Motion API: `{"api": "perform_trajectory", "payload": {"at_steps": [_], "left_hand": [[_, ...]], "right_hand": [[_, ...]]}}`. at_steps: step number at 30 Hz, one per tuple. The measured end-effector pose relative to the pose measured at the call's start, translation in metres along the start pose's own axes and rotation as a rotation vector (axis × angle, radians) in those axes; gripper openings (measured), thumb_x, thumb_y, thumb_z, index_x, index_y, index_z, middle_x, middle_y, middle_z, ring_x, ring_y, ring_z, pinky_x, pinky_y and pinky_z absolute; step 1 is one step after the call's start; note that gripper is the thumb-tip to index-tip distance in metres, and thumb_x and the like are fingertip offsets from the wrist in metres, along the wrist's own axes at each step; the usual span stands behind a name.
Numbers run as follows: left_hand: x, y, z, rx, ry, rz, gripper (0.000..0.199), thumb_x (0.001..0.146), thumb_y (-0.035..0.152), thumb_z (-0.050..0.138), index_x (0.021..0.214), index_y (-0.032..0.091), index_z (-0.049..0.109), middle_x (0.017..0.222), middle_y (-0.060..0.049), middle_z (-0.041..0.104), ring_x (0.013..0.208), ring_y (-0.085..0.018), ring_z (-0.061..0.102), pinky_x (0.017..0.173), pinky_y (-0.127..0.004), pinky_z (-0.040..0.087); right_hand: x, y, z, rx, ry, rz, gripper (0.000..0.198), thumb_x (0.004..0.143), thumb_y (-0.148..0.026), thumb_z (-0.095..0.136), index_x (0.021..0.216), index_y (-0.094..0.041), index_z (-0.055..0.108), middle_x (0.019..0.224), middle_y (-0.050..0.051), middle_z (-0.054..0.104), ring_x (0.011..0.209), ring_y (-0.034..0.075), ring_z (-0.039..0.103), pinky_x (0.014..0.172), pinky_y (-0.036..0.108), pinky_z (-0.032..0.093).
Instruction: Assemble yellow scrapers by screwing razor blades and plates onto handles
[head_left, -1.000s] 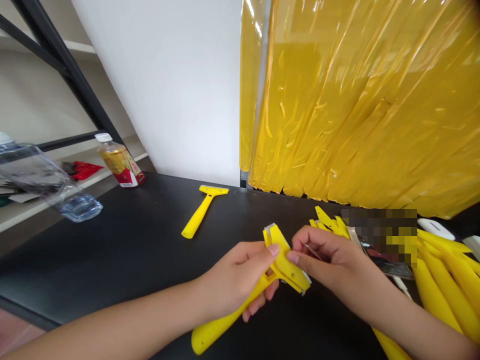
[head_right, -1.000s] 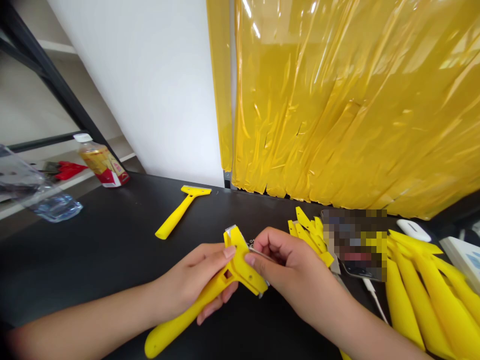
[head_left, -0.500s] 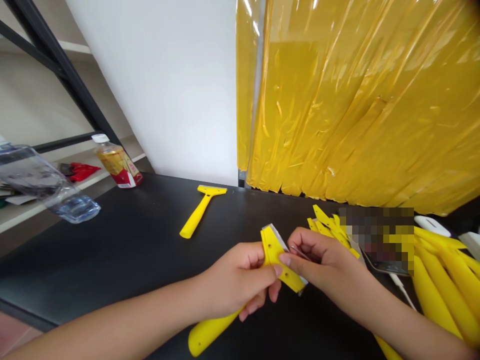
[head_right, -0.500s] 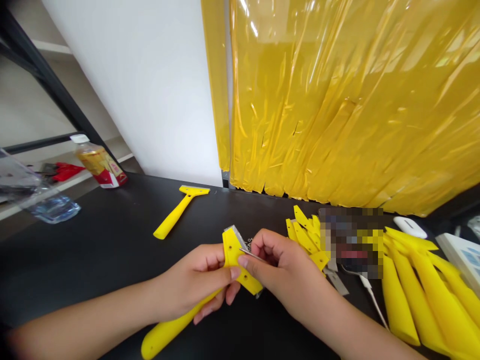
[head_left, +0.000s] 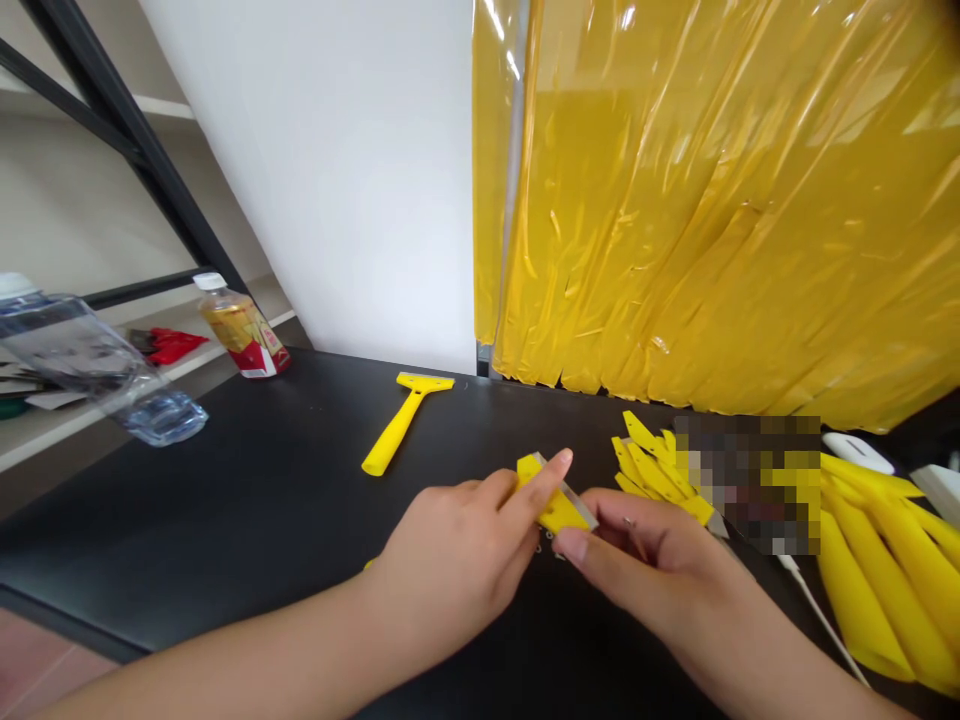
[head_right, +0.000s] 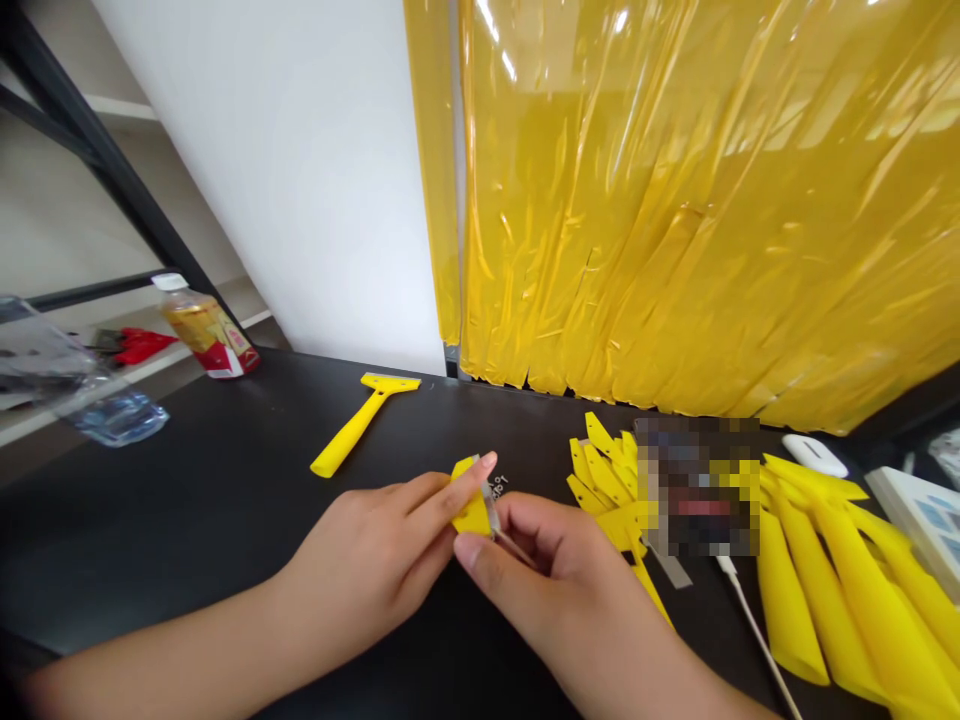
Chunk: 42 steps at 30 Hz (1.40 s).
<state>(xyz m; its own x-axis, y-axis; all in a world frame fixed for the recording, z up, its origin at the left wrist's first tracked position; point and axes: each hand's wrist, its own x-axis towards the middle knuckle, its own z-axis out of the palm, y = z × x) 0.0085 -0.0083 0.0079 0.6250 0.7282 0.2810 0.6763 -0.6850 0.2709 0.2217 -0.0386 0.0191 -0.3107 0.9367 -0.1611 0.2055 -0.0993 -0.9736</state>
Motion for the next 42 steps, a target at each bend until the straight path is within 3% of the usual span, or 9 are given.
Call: {"api": "perform_trajectory", "payload": {"at_steps": [5, 8, 10, 15, 19, 23, 30, 36, 42], "left_hand": [[0.001, -0.001, 0.004, -0.038, 0.095, -0.022, 0.064, 0.107, 0.026, 0.046, 0.167, 0.036, 0.029, 0.127, -0.010, 0.073, 0.101, -0.027, 0.075, 0.087, -0.043, 0.061], [0.006, -0.001, 0.002, -0.422, 0.174, -0.185, 0.083, 0.104, 0.036, 0.058, 0.171, 0.036, 0.009, 0.140, -0.012, 0.067, 0.117, -0.029, 0.070, 0.098, -0.045, 0.056], [0.012, -0.001, -0.001, -0.828, 0.159, -0.362, 0.094, 0.101, 0.043, 0.065, 0.171, 0.034, 0.003, 0.136, -0.012, 0.069, 0.103, -0.024, 0.073, 0.088, -0.038, 0.058], [0.021, -0.002, -0.010, -1.448, -0.145, -0.509, 0.049, 0.097, 0.048, 0.069, 0.133, 0.014, 0.063, 0.075, -0.003, 0.070, 0.062, -0.013, 0.063, 0.060, -0.024, 0.047], [0.021, -0.001, -0.007, -1.475, -0.134, -0.556, 0.030, 0.100, 0.043, 0.066, 0.097, 0.014, 0.069, 0.057, 0.001, 0.061, 0.050, -0.009, 0.052, 0.052, -0.021, 0.035], [0.022, -0.003, -0.002, -1.462, -0.011, -0.596, 0.027, 0.099, 0.042, 0.068, 0.094, 0.015, 0.067, 0.059, 0.003, 0.060, 0.048, -0.008, 0.049, 0.052, -0.021, 0.032], [0.023, -0.007, 0.000, -1.438, 0.091, -0.598, 0.031, 0.099, 0.041, 0.067, 0.084, 0.015, 0.063, 0.067, 0.002, 0.062, 0.048, -0.006, 0.047, 0.054, -0.023, 0.036], [0.021, -0.001, 0.001, -1.436, 0.085, -0.576, 0.030, 0.096, 0.041, 0.071, 0.083, 0.015, 0.064, 0.073, 0.001, 0.064, 0.048, -0.005, 0.045, 0.053, -0.023, 0.035], [0.018, 0.004, -0.001, -1.404, 0.036, -0.549, 0.035, 0.095, 0.044, 0.071, 0.075, 0.015, 0.065, 0.056, 0.003, 0.055, 0.048, -0.008, 0.044, 0.052, -0.023, 0.033]], "right_hand": [[0.006, 0.010, -0.005, 0.094, 0.062, 0.031, 0.035, 0.098, -0.049, 0.065, 0.079, -0.022, 0.051, 0.067, -0.007, 0.033, 0.058, 0.009, 0.023, 0.050, 0.026, 0.021], [0.013, 0.014, -0.017, 0.111, 0.132, -0.048, 0.037, 0.096, -0.047, 0.066, 0.076, -0.022, 0.048, 0.067, -0.007, 0.034, 0.059, 0.010, 0.026, 0.051, 0.025, 0.022], [0.018, 0.017, -0.024, 0.098, 0.145, -0.092, 0.037, 0.097, -0.047, 0.066, 0.076, -0.022, 0.048, 0.067, -0.007, 0.036, 0.060, 0.010, 0.028, 0.052, 0.025, 0.022], [0.024, 0.024, -0.028, 0.028, 0.061, -0.136, 0.032, 0.100, -0.047, 0.064, 0.081, -0.021, 0.058, 0.068, -0.005, 0.043, 0.060, 0.010, 0.032, 0.052, 0.026, 0.024], [0.022, 0.020, -0.029, -0.093, 0.023, -0.119, 0.036, 0.102, -0.053, 0.058, 0.084, -0.022, 0.061, 0.068, -0.005, 0.042, 0.061, 0.011, 0.034, 0.054, 0.027, 0.027], [0.027, 0.020, -0.037, -0.363, 0.109, -0.158, 0.038, 0.108, -0.047, 0.046, 0.081, -0.023, 0.058, 0.073, -0.002, 0.054, 0.070, 0.014, 0.049, 0.064, 0.027, 0.038], [0.038, 0.040, -0.044, -0.804, 0.109, -0.248, 0.026, 0.099, -0.025, 0.054, 0.115, -0.030, 0.073, 0.099, 0.002, 0.074, 0.087, 0.021, 0.067, 0.080, 0.034, 0.047], [0.030, 0.027, -0.035, -0.454, 0.173, -0.243, 0.039, 0.109, -0.051, 0.041, 0.096, -0.024, 0.067, 0.074, -0.001, 0.056, 0.068, 0.016, 0.051, 0.063, 0.029, 0.040], [0.021, 0.020, -0.026, -0.048, 0.107, -0.125, 0.037, 0.099, -0.059, 0.063, 0.098, -0.022, 0.067, 0.071, -0.004, 0.048, 0.061, 0.011, 0.035, 0.052, 0.026, 0.025]]}}
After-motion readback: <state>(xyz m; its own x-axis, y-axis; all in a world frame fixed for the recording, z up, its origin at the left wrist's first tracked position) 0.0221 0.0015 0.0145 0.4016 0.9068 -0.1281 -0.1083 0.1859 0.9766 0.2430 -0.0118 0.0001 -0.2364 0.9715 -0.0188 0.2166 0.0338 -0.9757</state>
